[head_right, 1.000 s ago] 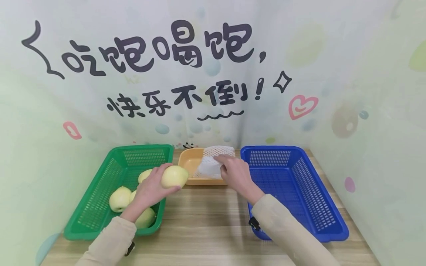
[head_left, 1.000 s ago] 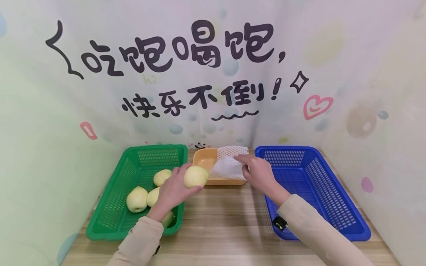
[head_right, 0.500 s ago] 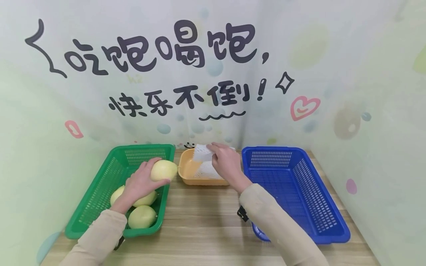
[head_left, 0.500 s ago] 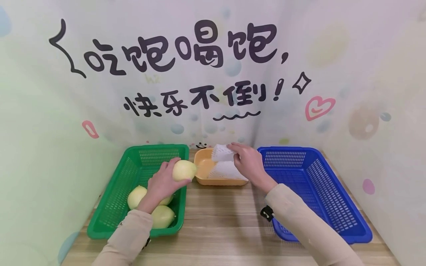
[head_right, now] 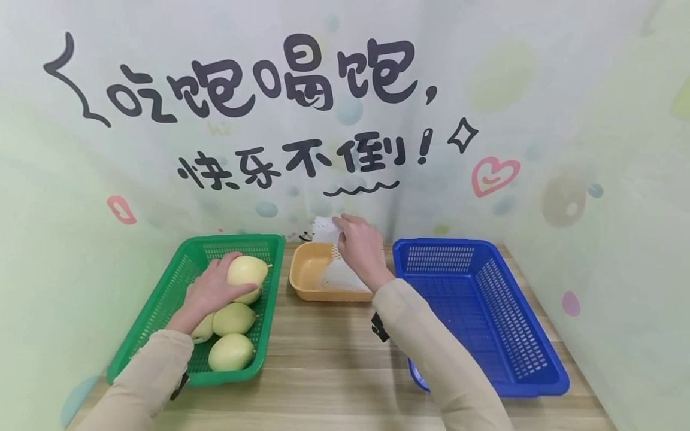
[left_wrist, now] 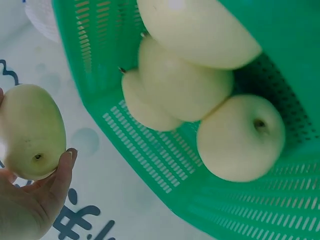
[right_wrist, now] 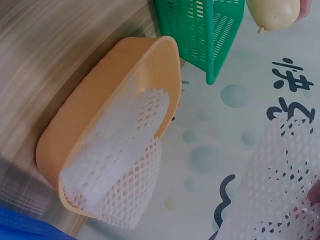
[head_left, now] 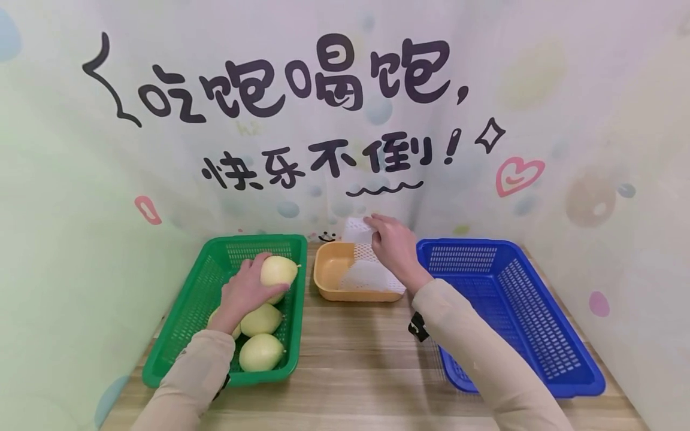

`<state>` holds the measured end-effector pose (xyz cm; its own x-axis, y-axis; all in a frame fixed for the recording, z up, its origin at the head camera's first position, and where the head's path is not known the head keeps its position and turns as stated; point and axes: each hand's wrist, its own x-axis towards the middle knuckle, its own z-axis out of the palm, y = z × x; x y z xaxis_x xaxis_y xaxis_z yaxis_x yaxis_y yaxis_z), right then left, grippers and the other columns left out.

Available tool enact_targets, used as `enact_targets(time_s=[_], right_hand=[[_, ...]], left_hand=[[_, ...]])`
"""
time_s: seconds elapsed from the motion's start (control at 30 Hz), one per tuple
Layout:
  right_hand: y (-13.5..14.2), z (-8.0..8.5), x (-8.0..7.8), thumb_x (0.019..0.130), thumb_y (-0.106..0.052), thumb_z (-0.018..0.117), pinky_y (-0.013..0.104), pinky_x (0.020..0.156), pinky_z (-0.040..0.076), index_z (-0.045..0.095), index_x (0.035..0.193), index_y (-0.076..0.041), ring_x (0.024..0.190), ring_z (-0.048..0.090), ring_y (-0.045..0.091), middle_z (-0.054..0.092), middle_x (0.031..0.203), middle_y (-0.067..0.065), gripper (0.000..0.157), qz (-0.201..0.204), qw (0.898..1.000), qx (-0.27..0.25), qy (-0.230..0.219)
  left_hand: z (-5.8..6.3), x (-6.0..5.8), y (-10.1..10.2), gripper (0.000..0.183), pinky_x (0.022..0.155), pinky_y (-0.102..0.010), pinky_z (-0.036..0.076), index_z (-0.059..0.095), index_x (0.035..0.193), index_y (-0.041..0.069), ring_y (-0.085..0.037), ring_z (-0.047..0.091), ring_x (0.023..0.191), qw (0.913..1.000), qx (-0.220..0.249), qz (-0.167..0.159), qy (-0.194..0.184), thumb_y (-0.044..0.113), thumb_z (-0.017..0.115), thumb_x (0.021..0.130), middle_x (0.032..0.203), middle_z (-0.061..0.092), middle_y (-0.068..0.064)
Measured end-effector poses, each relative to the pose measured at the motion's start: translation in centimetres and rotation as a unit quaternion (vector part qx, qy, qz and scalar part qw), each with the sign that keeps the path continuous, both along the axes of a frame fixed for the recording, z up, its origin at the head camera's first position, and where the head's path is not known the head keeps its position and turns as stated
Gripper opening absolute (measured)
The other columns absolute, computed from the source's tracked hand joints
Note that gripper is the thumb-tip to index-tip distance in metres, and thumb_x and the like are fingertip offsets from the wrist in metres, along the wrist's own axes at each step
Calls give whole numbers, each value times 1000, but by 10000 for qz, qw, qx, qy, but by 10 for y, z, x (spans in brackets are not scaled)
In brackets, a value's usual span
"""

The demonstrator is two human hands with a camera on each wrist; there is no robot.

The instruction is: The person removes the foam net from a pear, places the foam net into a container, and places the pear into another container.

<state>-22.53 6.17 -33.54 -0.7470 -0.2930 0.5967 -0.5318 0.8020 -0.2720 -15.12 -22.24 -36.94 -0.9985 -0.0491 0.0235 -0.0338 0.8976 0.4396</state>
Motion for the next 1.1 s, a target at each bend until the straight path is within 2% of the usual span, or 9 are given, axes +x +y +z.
enact_targets(time_s=[0.17, 0.4, 0.53, 0.77, 0.87, 1.1], right_hand=[[-5, 0, -7, 82, 2, 51, 34, 54, 47, 68, 109, -9, 95, 61, 28, 62, 114, 8, 34, -182, 9998, 10, 71], [-13, -8, -16, 75, 5, 54, 39, 53, 48, 71, 103, -9, 94, 62, 27, 64, 109, 7, 35, -284, 9980, -156, 537], [-15, -13, -21, 75, 7, 55, 40, 59, 50, 71, 102, -8, 96, 61, 26, 65, 108, 8, 35, -321, 9967, -199, 713], [-20, -24, -26, 80, 3, 56, 41, 74, 50, 69, 107, -8, 103, 58, 25, 62, 114, 9, 32, -331, 9990, -105, 290], [-23, -30, -29, 80, 4, 57, 40, 79, 49, 68, 108, -8, 105, 57, 25, 62, 114, 10, 32, -329, 9990, -103, 272], [-31, -42, -36, 76, 6, 57, 40, 67, 51, 69, 105, -7, 103, 58, 26, 63, 110, 10, 35, -386, 9981, -183, 439]], left_hand=[[-1, -6, -12, 80, 66, -57, 40, 32, 138, 15, -45, 54, 84, 10000, -42, 60, -47, 52, 65, 75, 118, 42, -24], [-7, -10, -25, 80, 65, -56, 40, 32, 137, 13, -45, 53, 83, 9998, -44, 114, -132, 52, 64, 76, 117, 42, -25], [-10, -12, -31, 79, 66, -57, 40, 32, 136, 11, -45, 53, 85, 9996, -53, 128, -253, 52, 64, 77, 116, 42, -26], [-17, -13, -39, 78, 69, -60, 39, 32, 135, 7, -46, 51, 87, 9983, -99, 89, -569, 49, 64, 78, 116, 41, -28], [-20, -13, -43, 78, 71, -61, 38, 31, 136, 6, -48, 50, 89, 9976, -98, 23, -685, 48, 64, 79, 117, 40, -29], [-26, -10, -49, 78, 72, -62, 37, 31, 135, 2, -51, 48, 90, 9963, -142, -90, -845, 43, 66, 79, 118, 39, -32]])
